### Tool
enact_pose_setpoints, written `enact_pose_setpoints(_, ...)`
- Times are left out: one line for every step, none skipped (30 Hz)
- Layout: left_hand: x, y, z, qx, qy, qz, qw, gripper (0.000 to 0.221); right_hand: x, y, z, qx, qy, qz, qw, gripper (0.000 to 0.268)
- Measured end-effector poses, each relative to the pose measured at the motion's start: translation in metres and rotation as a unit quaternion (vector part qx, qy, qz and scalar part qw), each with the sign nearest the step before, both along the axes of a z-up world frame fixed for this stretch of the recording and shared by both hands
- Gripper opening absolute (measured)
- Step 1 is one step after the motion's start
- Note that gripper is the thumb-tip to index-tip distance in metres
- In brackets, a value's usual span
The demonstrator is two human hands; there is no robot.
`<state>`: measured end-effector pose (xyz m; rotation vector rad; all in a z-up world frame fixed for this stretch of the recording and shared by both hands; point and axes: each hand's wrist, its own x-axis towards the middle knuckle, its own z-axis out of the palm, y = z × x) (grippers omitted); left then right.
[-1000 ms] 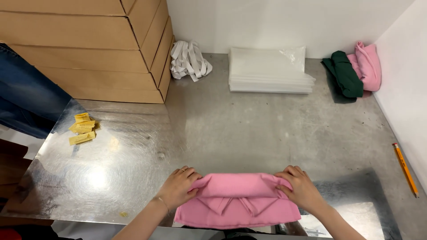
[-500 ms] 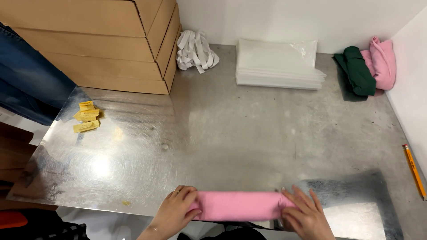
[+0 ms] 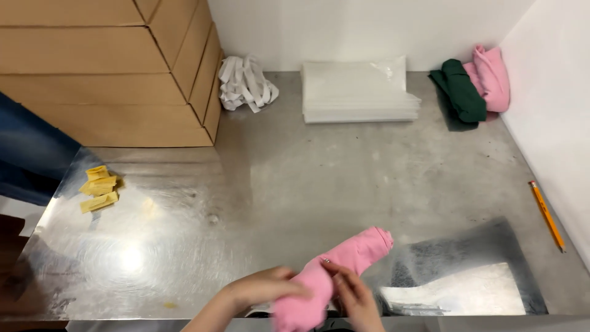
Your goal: Folding various clothing items including shirts and shorts on a metal table and stacking them.
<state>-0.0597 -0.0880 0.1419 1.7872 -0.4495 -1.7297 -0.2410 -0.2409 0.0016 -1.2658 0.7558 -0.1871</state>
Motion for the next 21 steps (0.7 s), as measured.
enact_pose_setpoints(-0.006, -0.018, -0.004, 0.001, 0.001, -0.005, 1.0, 0.043, -0.004, -0.005, 0.0, 0.001, 0.001, -0.005, 1.0, 0.037)
enact_pose_setpoints(-0.012, -0.036, -0.008, -0.066, 0.097, 0.069, 0.991, 0.042, -0.008, -0.01, -0.001, 0.006, 0.013, -0.017, 1.0, 0.037)
enact_pose_setpoints(-0.018, -0.058, -0.011, -0.133, 0.191, 0.139, 0.962, 0.044, -0.012, -0.019, 0.0, 0.008, 0.024, -0.031, 0.999, 0.036)
enact_pose_setpoints(-0.022, -0.077, -0.01, -0.133, 0.193, 0.132, 0.963, 0.044, -0.009, -0.027, 0.004, 0.007, 0.024, -0.038, 0.999, 0.036)
enact_pose_setpoints(-0.026, -0.097, -0.009, -0.138, 0.147, 0.119, 0.972, 0.046, -0.007, -0.037, 0.007, 0.01, 0.04, -0.057, 0.998, 0.036)
enact_pose_setpoints(-0.031, -0.117, -0.009, -0.142, 0.101, 0.105, 0.979, 0.05, -0.005, -0.047, 0.01, 0.014, 0.055, -0.075, 0.996, 0.035)
enact_pose_setpoints(-0.031, -0.135, -0.053, -0.144, 0.102, 0.1, 0.979, 0.05, -0.005, -0.054, 0.012, 0.012, 0.056, -0.08, 0.995, 0.035)
enact_pose_setpoints(-0.031, -0.154, -0.096, -0.18, 0.117, 0.132, 0.968, 0.051, -0.004, -0.06, 0.015, 0.017, 0.071, -0.097, 0.993, 0.035)
enact_pose_setpoints(-0.03, -0.172, -0.14, -0.217, 0.13, 0.165, 0.953, 0.064, -0.001, -0.066, 0.018, 0.021, 0.085, -0.112, 0.99, 0.034)
enact_pose_setpoints(-0.031, -0.169, -0.132, -0.219, 0.13, 0.161, 0.954, 0.064, 0.001, -0.07, 0.019, 0.019, 0.084, -0.116, 0.99, 0.034)
enact_pose_setpoints(-0.031, -0.164, -0.123, -0.225, -0.032, 0.15, 0.962, 0.046, 0.003, -0.072, 0.02, 0.025, 0.097, -0.13, 0.987, 0.034)
enact_pose_setpoints(-0.03, -0.159, -0.115, -0.225, -0.192, 0.136, 0.946, 0.031, 0.006, -0.074, 0.021, 0.032, 0.11, -0.143, 0.983, 0.033)
enact_pose_setpoints(-0.031, -0.151, -0.106, -0.226, -0.194, 0.132, 0.945, 0.031, 0.008, -0.075, 0.022, 0.032, 0.107, -0.146, 0.983, 0.033)
enact_pose_setpoints(-0.031, -0.143, -0.096, -0.172, -0.29, 0.113, 0.935, 0.051, 0.01, -0.076, 0.023, 0.039, 0.119, -0.16, 0.979, 0.033)
enact_pose_setpoints(-0.031, -0.134, -0.087, -0.115, -0.382, 0.094, 0.912, 0.075, 0.013, -0.076, 0.023, 0.047, 0.131, -0.173, 0.975, 0.032)
enact_pose_setpoints(-0.033, -0.132, -0.102, -0.116, -0.385, 0.092, 0.911, 0.075, 0.016, -0.076, 0.024, 0.047, 0.128, -0.175, 0.975, 0.032)
enact_pose_setpoints(-0.036, -0.13, -0.116, -0.073, -0.332, 0.108, 0.934, 0.081, 0.018, -0.075, 0.024, 0.054, 0.141, -0.188, 0.971, 0.032)
enact_pose_setpoints(-0.037, -0.129, -0.131, -0.03, -0.278, 0.124, 0.952, 0.089, 0.021, -0.075, 0.025, 0.06, 0.154, -0.2, 0.966, 0.032)
enact_pose_setpoints(-0.041, -0.128, -0.145, -0.033, -0.281, 0.122, 0.951, 0.089, 0.015, -0.075, 0.017, 0.059, 0.15, -0.203, 0.966, 0.032)
enact_pose_setpoints(-0.044, -0.127, -0.158, -0.022, -0.305, 0.113, 0.945, 0.084, 0.009, -0.076, 0.01, 0.036, 0.131, -0.264, 0.955, 0.031)
enact_pose_setpoints(-0.043, -0.131, -0.171, -0.013, -0.332, 0.103, 0.938, 0.079, 0.007, -0.079, 0.002, 0.013, 0.107, -0.326, 0.939, 0.036)
